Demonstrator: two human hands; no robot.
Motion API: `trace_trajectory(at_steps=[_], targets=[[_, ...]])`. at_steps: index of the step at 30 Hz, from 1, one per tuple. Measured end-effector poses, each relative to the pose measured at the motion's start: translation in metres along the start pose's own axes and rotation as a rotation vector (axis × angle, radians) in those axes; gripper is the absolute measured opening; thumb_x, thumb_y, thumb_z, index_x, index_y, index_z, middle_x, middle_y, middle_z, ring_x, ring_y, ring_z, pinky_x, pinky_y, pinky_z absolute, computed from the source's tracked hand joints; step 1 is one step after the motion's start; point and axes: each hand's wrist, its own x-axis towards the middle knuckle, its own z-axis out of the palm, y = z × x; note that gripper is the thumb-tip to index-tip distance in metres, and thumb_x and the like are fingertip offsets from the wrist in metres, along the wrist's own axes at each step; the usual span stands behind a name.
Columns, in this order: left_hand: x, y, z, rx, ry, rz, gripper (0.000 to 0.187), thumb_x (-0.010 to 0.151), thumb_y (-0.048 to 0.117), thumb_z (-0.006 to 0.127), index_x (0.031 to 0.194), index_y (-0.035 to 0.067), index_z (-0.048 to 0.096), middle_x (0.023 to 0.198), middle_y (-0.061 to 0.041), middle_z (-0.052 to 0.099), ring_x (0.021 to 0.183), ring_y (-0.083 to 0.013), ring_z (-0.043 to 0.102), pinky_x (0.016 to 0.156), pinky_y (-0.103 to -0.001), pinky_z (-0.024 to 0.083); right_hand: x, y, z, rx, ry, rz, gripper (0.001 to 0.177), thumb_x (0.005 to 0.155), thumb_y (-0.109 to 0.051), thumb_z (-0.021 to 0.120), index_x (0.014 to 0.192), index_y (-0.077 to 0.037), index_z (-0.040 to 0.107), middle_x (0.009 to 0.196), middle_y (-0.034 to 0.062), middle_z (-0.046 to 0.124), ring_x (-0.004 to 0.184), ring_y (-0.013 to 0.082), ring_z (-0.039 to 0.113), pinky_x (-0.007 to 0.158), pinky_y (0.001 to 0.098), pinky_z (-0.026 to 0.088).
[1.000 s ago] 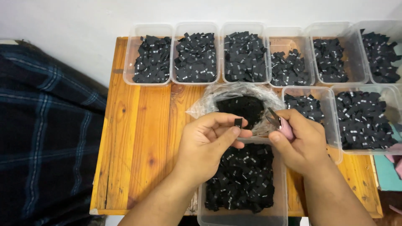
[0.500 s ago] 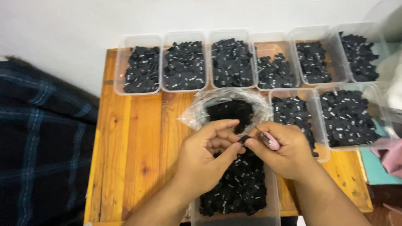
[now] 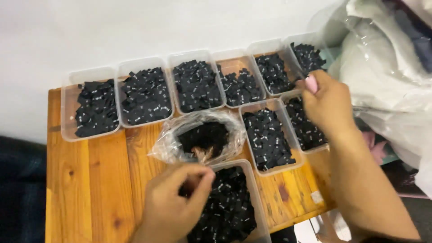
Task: The person repeatedly picks small black fabric pieces from a plastic bag and trims their edges with a pink utility knife. Trimmed pieces are placed into clear plastic containers arranged on a wooden table. The person continues this cycle throughout the clip.
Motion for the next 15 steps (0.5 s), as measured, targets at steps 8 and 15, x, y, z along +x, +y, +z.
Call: trace_trajectory(at_steps=[8,15], targets=[[-0.039,-0.076,0.032,0.404,-0.598,0.291,0.017,0.089,0.037,0.065,0.091,0.023,0.074,0.077,0.002,0.067,0.072,-0.0255,0.065,0.067,-0.047,0.048,0.041,0.071,0.023,-0.397,-0.038,0.232,0.033,0.108,-0.036,0.052,0.109,-0.008,0.067,0.099,0.0286,0.072,0.093,0.0543,0.067,0.08,0.059,0.052],[-0.061,-0.086,0.051,0.715,-0.6,0.204,0.025,0.082,0.057,0.072,0.078,0.033,0.077,0.09,0.006,0.067,0.082,-0.0213,0.06,0.072,-0.043,0.042,0.021,0.029,0.004,-0.306,-0.135,0.306,0.035,0.109,-0.033,0.04,0.121,-0.011,0.063,0.095,0.0217,0.074,0.089,0.0473,0.069,0.074,0.0548,0.052]])
